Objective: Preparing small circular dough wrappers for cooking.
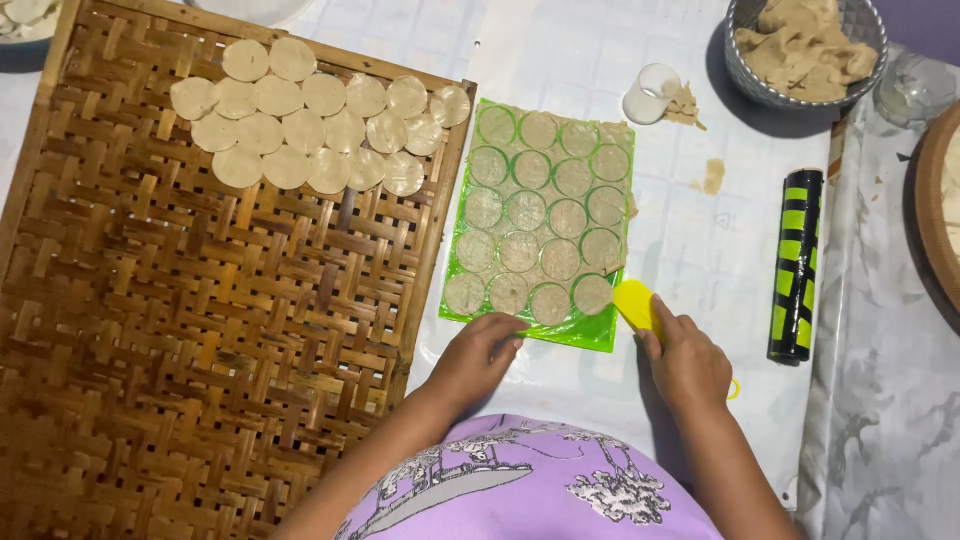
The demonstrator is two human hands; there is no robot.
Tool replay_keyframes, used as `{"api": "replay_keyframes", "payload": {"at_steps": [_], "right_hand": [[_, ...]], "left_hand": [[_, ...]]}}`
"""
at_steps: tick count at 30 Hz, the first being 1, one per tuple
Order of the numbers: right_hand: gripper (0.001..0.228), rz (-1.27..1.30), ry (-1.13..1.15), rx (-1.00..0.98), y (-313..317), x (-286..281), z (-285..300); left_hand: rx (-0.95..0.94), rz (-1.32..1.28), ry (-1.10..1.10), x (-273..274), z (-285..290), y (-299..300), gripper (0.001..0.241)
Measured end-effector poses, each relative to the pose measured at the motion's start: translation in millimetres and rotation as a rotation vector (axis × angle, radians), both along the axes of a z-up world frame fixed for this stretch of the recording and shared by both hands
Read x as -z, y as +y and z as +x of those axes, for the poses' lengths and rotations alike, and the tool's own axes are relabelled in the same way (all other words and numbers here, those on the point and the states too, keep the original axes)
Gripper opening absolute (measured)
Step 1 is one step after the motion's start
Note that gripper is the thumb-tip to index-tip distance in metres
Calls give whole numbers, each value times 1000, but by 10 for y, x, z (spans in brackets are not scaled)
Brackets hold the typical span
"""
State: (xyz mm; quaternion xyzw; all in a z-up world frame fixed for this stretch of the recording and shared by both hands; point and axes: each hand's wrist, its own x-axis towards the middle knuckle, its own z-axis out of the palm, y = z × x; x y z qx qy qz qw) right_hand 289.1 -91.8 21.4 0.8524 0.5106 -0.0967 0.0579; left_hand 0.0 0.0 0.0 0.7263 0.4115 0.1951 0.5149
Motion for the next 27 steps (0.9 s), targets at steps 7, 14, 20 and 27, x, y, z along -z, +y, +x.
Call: {"api": "replay_keyframes", "payload": {"at_steps": [7, 14, 20, 27], "right_hand": [[54, 6, 92, 85, 93, 104, -2], [55, -6, 105, 118, 139, 158, -36], [53, -18, 249, 141, 92, 181, -114], [52, 261, 417, 64, 18, 6, -203]], "left_hand": [[3, -37, 62, 19, 7, 55, 27], [-15, -95, 100, -3, 15, 85, 28], [-76, -138, 57, 84, 38, 116, 26], [-290, -488, -324, 333, 228, 214, 31]]}}
